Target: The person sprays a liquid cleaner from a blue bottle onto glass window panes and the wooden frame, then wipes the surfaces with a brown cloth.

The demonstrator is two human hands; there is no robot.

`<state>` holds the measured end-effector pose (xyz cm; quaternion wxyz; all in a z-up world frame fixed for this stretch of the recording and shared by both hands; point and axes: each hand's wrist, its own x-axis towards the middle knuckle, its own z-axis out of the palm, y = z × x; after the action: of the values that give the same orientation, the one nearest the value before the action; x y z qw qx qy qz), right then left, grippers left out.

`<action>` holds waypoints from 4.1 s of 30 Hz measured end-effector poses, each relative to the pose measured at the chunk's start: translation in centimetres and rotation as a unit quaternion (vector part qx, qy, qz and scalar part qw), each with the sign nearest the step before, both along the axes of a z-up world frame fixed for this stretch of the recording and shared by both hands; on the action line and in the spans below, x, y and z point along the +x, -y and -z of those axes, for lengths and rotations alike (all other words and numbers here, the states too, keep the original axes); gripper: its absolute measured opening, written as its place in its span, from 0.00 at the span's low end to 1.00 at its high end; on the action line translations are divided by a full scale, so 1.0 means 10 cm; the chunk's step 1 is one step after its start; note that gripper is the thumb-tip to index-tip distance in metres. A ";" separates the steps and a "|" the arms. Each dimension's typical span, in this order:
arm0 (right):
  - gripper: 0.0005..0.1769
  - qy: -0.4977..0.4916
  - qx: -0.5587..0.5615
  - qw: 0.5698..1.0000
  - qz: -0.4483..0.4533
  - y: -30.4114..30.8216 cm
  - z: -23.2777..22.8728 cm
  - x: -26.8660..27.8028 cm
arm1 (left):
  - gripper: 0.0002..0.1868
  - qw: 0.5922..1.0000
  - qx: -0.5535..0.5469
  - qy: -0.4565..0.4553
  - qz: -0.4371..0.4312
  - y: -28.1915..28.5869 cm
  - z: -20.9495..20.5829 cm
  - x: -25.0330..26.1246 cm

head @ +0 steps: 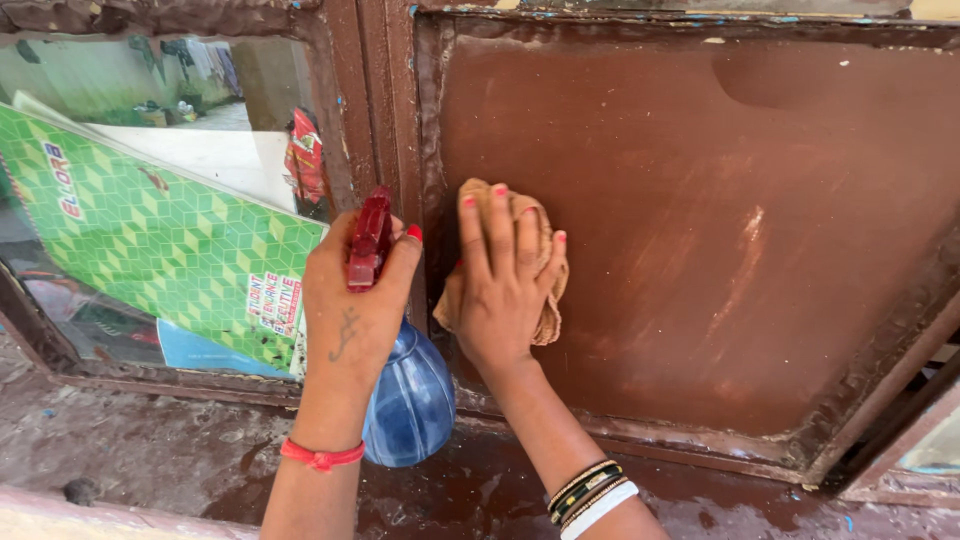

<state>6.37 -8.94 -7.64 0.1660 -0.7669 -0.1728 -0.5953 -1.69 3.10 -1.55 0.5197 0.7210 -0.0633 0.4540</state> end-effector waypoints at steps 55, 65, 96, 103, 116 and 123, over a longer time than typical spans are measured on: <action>0.28 0.046 0.065 0.993 0.085 2.71 0.59 -0.08 | 0.17 0.925 -0.002 -0.084 0.370 2.50 -0.12 0.18; 0.30 0.070 0.063 0.991 0.097 2.49 -0.21 -0.01 | 0.20 0.941 0.021 -0.079 0.328 2.24 -0.22 0.25; 0.32 0.052 -0.063 0.996 0.018 2.07 -0.08 -0.07 | 0.14 0.953 -0.050 -0.133 0.266 1.48 -0.19 0.25; 0.32 0.104 -0.002 0.993 0.055 1.78 -0.82 0.05 | 0.13 0.980 0.004 -0.065 0.188 1.22 -0.13 0.32; 0.27 0.049 -0.160 0.986 0.024 1.35 -0.11 0.07 | 0.11 0.986 -0.023 -0.026 0.163 0.99 -0.13 0.29; 0.32 0.086 -0.067 0.993 0.039 1.08 -0.82 0.11 | 0.12 0.994 -0.005 -0.031 0.102 0.62 -0.15 0.22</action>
<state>7.46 -19.77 0.51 0.0758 -0.7283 -0.1959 -0.6522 0.54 -3.11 -0.04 0.5688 0.7217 -0.1185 0.3764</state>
